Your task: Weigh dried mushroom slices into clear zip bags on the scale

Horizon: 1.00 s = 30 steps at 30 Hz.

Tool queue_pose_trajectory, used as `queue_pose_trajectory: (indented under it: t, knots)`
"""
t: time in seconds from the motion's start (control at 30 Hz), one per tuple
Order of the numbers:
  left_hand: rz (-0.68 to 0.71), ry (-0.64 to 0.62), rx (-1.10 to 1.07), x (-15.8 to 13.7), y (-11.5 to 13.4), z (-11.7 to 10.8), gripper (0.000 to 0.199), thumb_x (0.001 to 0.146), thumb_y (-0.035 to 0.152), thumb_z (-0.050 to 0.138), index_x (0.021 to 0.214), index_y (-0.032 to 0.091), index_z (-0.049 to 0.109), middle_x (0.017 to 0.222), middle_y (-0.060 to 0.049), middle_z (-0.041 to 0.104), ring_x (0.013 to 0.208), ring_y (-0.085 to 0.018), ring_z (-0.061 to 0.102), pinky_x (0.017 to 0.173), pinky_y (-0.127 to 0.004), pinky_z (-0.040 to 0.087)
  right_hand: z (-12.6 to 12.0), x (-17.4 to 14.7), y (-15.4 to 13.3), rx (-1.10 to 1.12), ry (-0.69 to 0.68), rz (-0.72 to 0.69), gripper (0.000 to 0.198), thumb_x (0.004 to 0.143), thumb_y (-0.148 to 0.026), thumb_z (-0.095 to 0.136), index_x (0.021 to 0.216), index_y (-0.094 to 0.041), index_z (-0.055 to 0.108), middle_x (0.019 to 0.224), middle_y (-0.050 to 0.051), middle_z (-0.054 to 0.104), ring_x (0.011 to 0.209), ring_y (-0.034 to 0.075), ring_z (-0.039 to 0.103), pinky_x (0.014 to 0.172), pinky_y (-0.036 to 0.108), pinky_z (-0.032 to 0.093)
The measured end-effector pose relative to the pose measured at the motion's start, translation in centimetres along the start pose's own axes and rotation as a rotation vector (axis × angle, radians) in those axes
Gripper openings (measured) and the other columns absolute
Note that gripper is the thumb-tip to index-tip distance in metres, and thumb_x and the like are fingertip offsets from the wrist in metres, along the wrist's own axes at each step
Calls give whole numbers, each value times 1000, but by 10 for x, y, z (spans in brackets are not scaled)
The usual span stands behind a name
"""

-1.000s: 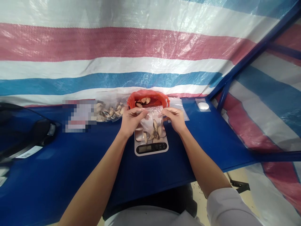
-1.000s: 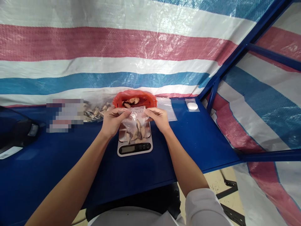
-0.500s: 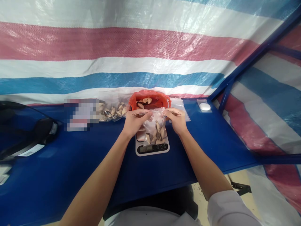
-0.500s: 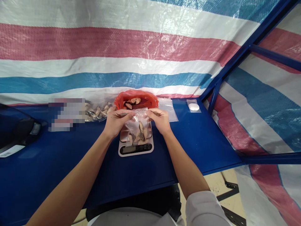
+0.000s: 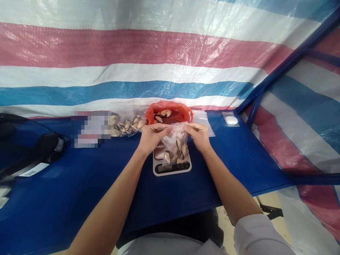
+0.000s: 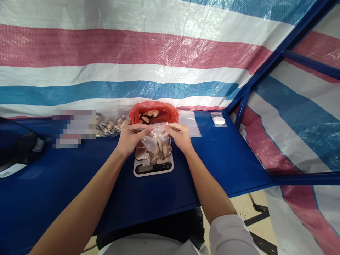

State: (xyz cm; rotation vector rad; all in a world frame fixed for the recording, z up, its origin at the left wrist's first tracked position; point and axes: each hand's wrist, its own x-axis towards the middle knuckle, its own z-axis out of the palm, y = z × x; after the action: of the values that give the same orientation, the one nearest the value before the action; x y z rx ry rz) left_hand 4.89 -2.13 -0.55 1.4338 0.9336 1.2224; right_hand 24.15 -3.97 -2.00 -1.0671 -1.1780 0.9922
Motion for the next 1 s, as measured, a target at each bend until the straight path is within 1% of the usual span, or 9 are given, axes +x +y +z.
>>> queue_pose_trajectory:
  t: [0.1, 0.23, 0.3, 0.43, 0.57, 0.67, 0.77, 0.9, 1.0]
  knots:
    - [-11, 11, -31, 0, 1, -1, 27, 71, 43, 84, 70, 17, 77, 65, -4, 74, 61, -18, 68, 68, -30, 58, -3, 1, 0, -9, 3, 2, 26, 71, -48, 80, 66, -23, 75, 64, 0, 71, 53, 13, 59, 58, 29, 53]
    - [-3, 10, -66, 0, 1, -2, 25, 70, 41, 85, 68, 17, 77, 63, -3, 73, 59, -16, 66, 66, -29, 56, -2, 1, -1, 23, -17, 24, 28, 69, -50, 81, 67, -23, 75, 66, 0, 72, 57, 14, 61, 56, 28, 52]
    - [9, 2, -65, 0, 1, -1, 24, 69, 40, 85, 66, 17, 76, 63, -3, 73, 59, -16, 66, 65, -28, 56, 1, 1, -2, 15, -43, 17, 29, 71, -52, 79, 68, -23, 76, 69, 0, 73, 62, 15, 64, 59, 28, 53]
    - [-1, 18, -66, -1, 1, -1, 26, 66, 42, 87, 66, 18, 77, 63, -4, 73, 58, -16, 66, 63, -29, 56, 3, -1, -3, -28, -85, -19, 29, 76, -51, 77, 69, -23, 77, 76, 1, 76, 74, 18, 68, 72, 31, 55]
    - [-27, 23, -64, -1, 1, -1, 29, 65, 45, 87, 66, 18, 77, 62, -4, 73, 57, -17, 66, 63, -29, 57, 0, 0, -2, -35, -64, -4, 27, 75, -50, 78, 69, -24, 78, 73, 1, 76, 69, 17, 66, 65, 31, 54]
    - [-38, 40, -43, 0, -1, -2, 31, 67, 47, 86, 70, 18, 78, 64, -5, 74, 60, -18, 67, 65, -31, 57, -1, 0, -1, -22, -55, -18, 27, 76, -49, 77, 65, -24, 77, 71, 0, 75, 66, 16, 64, 63, 30, 53]
    - [2, 72, -10, 0, -4, -2, 29, 67, 47, 85, 70, 19, 79, 67, -5, 75, 62, -18, 68, 66, -30, 57, 1, 0, -1, -17, -39, -9, 29, 76, -49, 77, 64, -23, 76, 69, 0, 74, 67, 17, 66, 64, 31, 55]
    - [50, 75, -3, -1, -6, 0, 28, 70, 46, 84, 71, 19, 78, 65, -4, 74, 59, -16, 66, 65, -29, 57, 8, -2, -3, 11, -36, 0, 28, 71, -51, 80, 73, -23, 77, 71, 1, 75, 71, 18, 68, 72, 33, 58]
    - [65, 79, 7, -2, -5, 1, 28, 71, 46, 84, 70, 19, 78, 63, -3, 73, 58, -17, 67, 65, -29, 57, 11, -3, -5, -10, -42, -16, 26, 72, -49, 79, 72, -23, 77, 71, 1, 75, 70, 18, 68, 68, 32, 58]
